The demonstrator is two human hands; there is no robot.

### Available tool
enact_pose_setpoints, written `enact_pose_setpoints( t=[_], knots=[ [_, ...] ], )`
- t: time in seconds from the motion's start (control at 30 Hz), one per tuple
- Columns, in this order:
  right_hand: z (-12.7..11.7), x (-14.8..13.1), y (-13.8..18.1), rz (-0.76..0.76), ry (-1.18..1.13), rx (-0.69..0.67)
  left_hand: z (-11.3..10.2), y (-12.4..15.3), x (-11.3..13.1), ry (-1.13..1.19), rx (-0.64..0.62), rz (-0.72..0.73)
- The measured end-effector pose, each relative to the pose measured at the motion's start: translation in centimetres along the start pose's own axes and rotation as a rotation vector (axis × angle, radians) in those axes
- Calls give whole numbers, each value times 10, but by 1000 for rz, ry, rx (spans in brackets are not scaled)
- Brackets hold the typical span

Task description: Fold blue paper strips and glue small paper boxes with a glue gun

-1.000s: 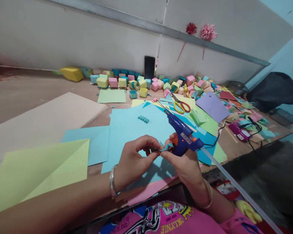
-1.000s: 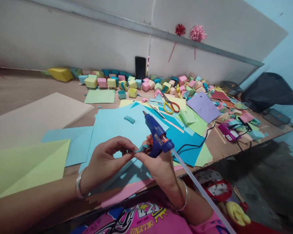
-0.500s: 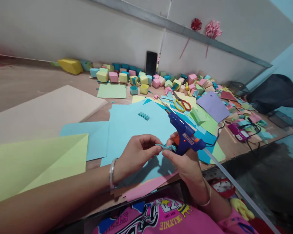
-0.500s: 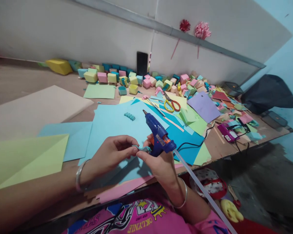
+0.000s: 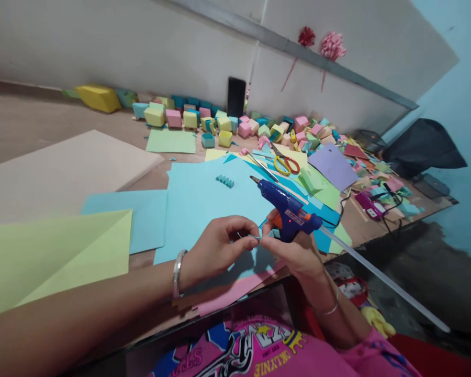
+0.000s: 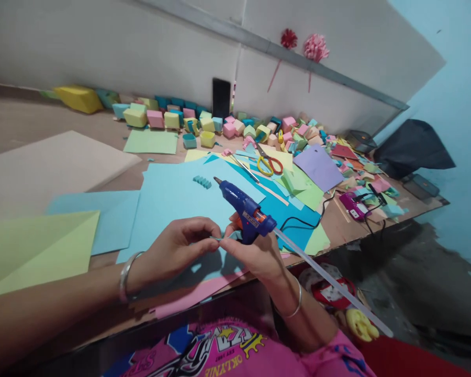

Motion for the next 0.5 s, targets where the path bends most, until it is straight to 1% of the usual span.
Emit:
enact_pose_setpoints(
  t=[0.1,0.17,0.2,0.27,0.33,0.37,0.43,0.5],
  knots=[
    [-3,-6,-10,-31,-13,7,1,1,-3,64,9,-29],
    [-2,-16,-21,-56,2,-33,-4,1,-3,84,62,-18],
    [-1,-24,-28,-83,19,-69,-8,1,-2,86,101,-2],
    [8,-40,-43,-167,69,-205,-18,1,-1,87,184,39],
    [21,-48,-59,-199,109,-350,-28,-2,-1,73,249,78],
    [26,-48,-67,-200,120,-399,-33,-4,-2,66,268,96],
    [39,-48,-82,-242,165,-475,-43,-9,-6,33,300,118],
    [50,-47,-92,-314,183,-499,-52,-14,-12,4,323,112]
  ],
)
Point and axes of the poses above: each hand's wrist, its own y-axis away from the middle knuckle, its own z-axis out of the palm, x = y × z, the point moved 9 cm from there along -y, towards the middle knuckle, and after that the axes turned 13 degrees about y, right-handed, at the moved point
